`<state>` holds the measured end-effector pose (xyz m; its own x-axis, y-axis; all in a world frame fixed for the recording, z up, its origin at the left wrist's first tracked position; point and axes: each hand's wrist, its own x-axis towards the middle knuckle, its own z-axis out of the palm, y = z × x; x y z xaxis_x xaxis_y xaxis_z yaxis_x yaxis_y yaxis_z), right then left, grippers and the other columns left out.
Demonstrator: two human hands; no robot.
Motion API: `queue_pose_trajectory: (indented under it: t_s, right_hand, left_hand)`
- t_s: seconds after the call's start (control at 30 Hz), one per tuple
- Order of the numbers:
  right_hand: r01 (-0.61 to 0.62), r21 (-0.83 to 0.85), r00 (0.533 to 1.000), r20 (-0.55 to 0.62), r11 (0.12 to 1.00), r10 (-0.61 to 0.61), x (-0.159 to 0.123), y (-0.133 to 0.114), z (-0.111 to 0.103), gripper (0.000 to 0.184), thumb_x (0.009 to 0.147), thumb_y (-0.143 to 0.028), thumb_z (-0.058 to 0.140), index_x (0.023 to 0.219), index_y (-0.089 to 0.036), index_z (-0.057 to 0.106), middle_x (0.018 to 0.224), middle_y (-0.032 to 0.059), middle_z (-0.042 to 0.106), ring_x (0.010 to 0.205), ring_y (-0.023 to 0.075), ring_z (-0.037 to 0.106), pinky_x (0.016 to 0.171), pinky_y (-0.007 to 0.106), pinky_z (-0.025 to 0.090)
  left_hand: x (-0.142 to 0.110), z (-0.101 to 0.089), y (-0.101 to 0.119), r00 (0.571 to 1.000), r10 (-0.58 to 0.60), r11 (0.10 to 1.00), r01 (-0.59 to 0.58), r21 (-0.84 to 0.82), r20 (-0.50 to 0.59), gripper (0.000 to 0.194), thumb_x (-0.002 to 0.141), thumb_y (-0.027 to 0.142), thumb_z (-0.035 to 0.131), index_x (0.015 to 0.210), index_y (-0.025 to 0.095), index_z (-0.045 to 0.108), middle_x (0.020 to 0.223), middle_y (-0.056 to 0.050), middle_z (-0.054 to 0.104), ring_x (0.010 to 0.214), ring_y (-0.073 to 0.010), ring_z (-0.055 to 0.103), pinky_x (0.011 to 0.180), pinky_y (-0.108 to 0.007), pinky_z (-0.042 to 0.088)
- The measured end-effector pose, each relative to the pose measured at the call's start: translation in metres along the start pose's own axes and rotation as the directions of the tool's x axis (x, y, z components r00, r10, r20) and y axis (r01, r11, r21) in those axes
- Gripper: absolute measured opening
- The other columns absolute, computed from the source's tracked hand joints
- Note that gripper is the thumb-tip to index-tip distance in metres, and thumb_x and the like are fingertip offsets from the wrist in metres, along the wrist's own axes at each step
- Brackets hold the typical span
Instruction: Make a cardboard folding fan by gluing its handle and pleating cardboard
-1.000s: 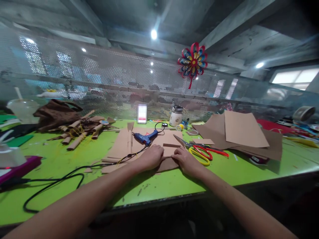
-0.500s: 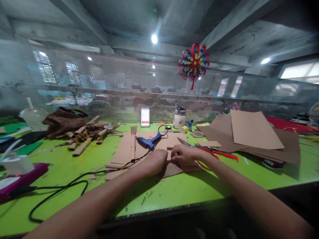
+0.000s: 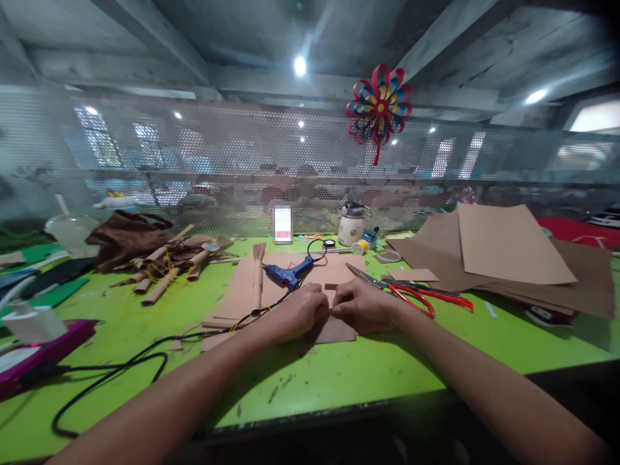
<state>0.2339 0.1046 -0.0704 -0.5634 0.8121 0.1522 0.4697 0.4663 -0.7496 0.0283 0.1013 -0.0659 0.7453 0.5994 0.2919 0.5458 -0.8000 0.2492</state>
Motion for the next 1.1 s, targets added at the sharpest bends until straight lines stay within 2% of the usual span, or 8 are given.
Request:
queue_pose_trajectory:
  t_s: [0.1, 0.2, 0.33, 0.53, 0.67, 0.8, 0.97, 1.1]
  right_hand:
    - [0.011, -0.006, 1.000, -0.003, 1.000, -0.011, 0.001, -0.005, 0.000, 0.017, 0.074, -0.029, 0.067, 0.073, -0.013, 0.072, 0.069, 0.0014, 0.067, 0.067, 0.0150, 0.059, 0.064, 0.027, 0.046]
    - [0.023, -0.061, 0.999, -0.037, 0.998, -0.025, 0.001, -0.006, -0.001, 0.015, 0.073, -0.027, 0.068, 0.075, -0.014, 0.072, 0.070, 0.0016, 0.067, 0.068, 0.0151, 0.060, 0.065, 0.026, 0.047]
    - [0.040, -0.116, 0.995, -0.081, 0.992, -0.050, -0.002, -0.008, -0.001, 0.012, 0.074, -0.026, 0.068, 0.075, -0.015, 0.072, 0.073, 0.0025, 0.069, 0.077, 0.0181, 0.064, 0.074, 0.029, 0.050]
    - [0.131, -0.121, 0.991, -0.016, 0.984, -0.133, -0.002, -0.011, 0.000, 0.012, 0.078, -0.022, 0.063, 0.080, -0.016, 0.074, 0.077, 0.0025, 0.071, 0.082, 0.0187, 0.066, 0.086, 0.033, 0.049]
    - [0.163, -0.152, 0.983, -0.053, 0.975, -0.173, -0.001, -0.009, 0.000, 0.011, 0.078, -0.021, 0.064, 0.077, -0.016, 0.074, 0.077, 0.0045, 0.071, 0.085, 0.0207, 0.066, 0.085, 0.034, 0.050]
    - [0.207, -0.188, 0.972, -0.072, 0.960, -0.224, 0.000, -0.005, -0.001, 0.011, 0.077, -0.020, 0.063, 0.079, -0.017, 0.074, 0.079, 0.0041, 0.071, 0.096, 0.0224, 0.065, 0.090, 0.036, 0.048]
    - [0.176, -0.216, 0.980, -0.051, 0.960, -0.191, -0.001, -0.006, -0.003, 0.009, 0.076, -0.018, 0.064, 0.076, -0.017, 0.073, 0.082, 0.0060, 0.071, 0.113, 0.0251, 0.058, 0.088, 0.033, 0.048]
    - [0.082, -0.252, 0.993, -0.056, 0.964, -0.100, -0.003, -0.007, -0.005, 0.007, 0.075, -0.017, 0.064, 0.073, -0.018, 0.071, 0.081, 0.0041, 0.071, 0.104, 0.0224, 0.062, 0.083, 0.029, 0.048]
  left_hand:
    - [0.001, -0.004, -0.001, 0.999, -0.038, 0.997, 0.038, -0.068, 0.007, 0.022, 0.087, 0.025, 0.048, 0.076, 0.015, 0.065, 0.079, -0.004, 0.058, 0.069, -0.0146, 0.051, 0.061, -0.026, 0.037]
    - [0.002, -0.001, -0.007, 0.986, -0.147, 0.956, 0.161, -0.244, 0.073, 0.022, 0.085, 0.030, 0.052, 0.081, 0.014, 0.067, 0.076, -0.004, 0.062, 0.069, -0.0154, 0.054, 0.060, -0.025, 0.038]
    - [0.004, 0.004, -0.014, 0.967, -0.234, 0.895, 0.256, -0.364, 0.105, 0.022, 0.080, 0.031, 0.056, 0.079, 0.014, 0.071, 0.076, -0.004, 0.065, 0.071, -0.0163, 0.056, 0.060, -0.025, 0.038]
    - [0.004, 0.000, -0.006, 0.978, -0.204, 0.940, 0.207, -0.271, 0.037, 0.022, 0.080, 0.029, 0.055, 0.077, 0.018, 0.073, 0.072, -0.003, 0.061, 0.069, -0.0148, 0.054, 0.059, -0.025, 0.035]
    - [0.005, -0.001, -0.003, 0.993, -0.114, 0.981, 0.110, -0.160, -0.018, 0.023, 0.080, 0.024, 0.052, 0.071, 0.017, 0.072, 0.067, -0.002, 0.055, 0.063, -0.0128, 0.048, 0.056, -0.025, 0.032]
    - [0.006, -0.001, -0.006, 0.997, -0.075, 0.980, 0.069, -0.186, -0.023, 0.021, 0.079, 0.019, 0.051, 0.070, 0.016, 0.071, 0.069, -0.003, 0.056, 0.065, -0.0129, 0.049, 0.058, -0.025, 0.034]
    - [0.005, -0.002, -0.013, 0.996, -0.084, 0.970, 0.092, -0.225, 0.042, 0.020, 0.080, 0.022, 0.052, 0.072, 0.016, 0.070, 0.069, -0.002, 0.059, 0.066, -0.0137, 0.051, 0.058, -0.025, 0.035]
    - [0.004, -0.003, -0.016, 0.990, -0.119, 0.964, 0.135, -0.231, 0.081, 0.024, 0.081, 0.028, 0.053, 0.069, 0.015, 0.069, 0.068, -0.003, 0.059, 0.067, -0.0142, 0.051, 0.059, -0.025, 0.034]
